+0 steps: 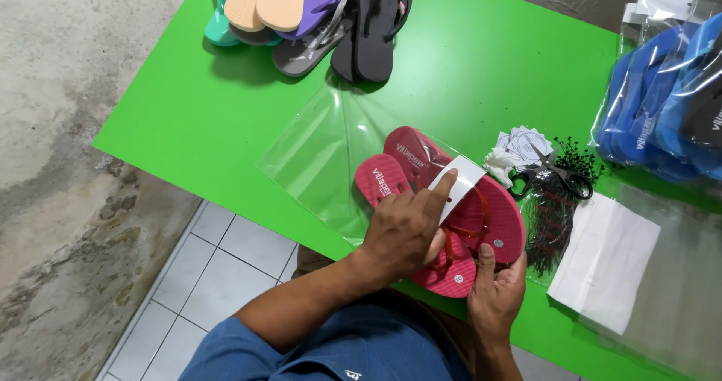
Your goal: The person wipes the straps and soles of a pair of pink flip-flops with a white cloth, then places them into a clear plastic bag with a white cardboard header. The person inserts the header through the bag's holes and folds the top to complete the packaging.
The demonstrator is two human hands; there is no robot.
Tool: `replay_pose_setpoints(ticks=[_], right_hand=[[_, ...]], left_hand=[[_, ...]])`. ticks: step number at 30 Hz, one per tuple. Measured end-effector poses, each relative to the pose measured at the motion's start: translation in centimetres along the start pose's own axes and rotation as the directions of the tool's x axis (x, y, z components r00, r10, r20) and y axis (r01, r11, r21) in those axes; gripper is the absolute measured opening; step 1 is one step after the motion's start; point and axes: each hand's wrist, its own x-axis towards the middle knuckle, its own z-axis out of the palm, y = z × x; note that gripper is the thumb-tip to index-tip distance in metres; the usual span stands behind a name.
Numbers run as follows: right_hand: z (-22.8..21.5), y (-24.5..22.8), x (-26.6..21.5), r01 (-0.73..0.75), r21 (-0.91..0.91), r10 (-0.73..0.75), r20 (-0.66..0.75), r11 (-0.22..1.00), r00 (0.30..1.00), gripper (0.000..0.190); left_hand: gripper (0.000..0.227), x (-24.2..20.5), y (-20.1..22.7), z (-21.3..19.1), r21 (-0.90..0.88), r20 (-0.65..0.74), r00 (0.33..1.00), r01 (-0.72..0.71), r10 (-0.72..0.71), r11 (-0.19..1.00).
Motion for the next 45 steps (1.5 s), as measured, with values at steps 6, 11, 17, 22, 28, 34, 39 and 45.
replay_pose_setpoints(ticks=[6,11,17,22,28,34,39,45], right_hand=[[-0.1,0.2,0.1,0.074,-0.136,-0.072,0.024,0.988,0.997,0.049],[0.1,1.6,1.7,-0.006,-0.201,0.016,0.047,0.980,0.999,0.036],[0.6,0.2,2.4,-0.147,-0.173,0.164,0.089,0.974,0.982,0.038],[-0.6,0.6,1.8,0.041,-0.321,0.008,0.151,0.946,0.989,0.051],[-0.8,0.7,0.8,0.391,-0.288,-0.331,0.235,0.874,0.914,0.024],[-0.6,0.5,1.6,0.096,-0.165,-0.054,0.240,0.982,0.969,0.055],[-0.8,-0.1,1.5,-0.023,-0.173,0.048,0.143,0.985,0.989,0.027],[-0.2,2.0,2.2,-0.056,-0.232,0.095,0.162,0.971,0.982,0.045]], left_hand=[[0.071,0.5,1.2,0.8,-0.135,0.009,0.997,-0.073,0.075,0.988],[0.049,0.7,2.4,0.1,-0.097,-0.055,0.993,-0.106,0.101,0.990],[0.052,-0.1,2.3,0.5,-0.054,-0.038,0.994,-0.104,0.102,0.993],[0.062,-0.1,2.2,-0.4,-0.042,-0.041,0.998,-0.039,0.037,0.998],[0.072,-0.4,1.9,-0.5,-0.172,-0.078,0.995,-0.067,0.054,0.983],[0.058,-0.8,2.3,0.1,-0.120,-0.064,0.992,-0.116,0.109,0.986],[0.074,-0.8,1.7,0.4,-0.138,-0.074,0.997,-0.039,0.029,0.990],[0.050,-0.5,2.6,-0.1,-0.123,-0.094,0.990,-0.115,0.104,0.986]])
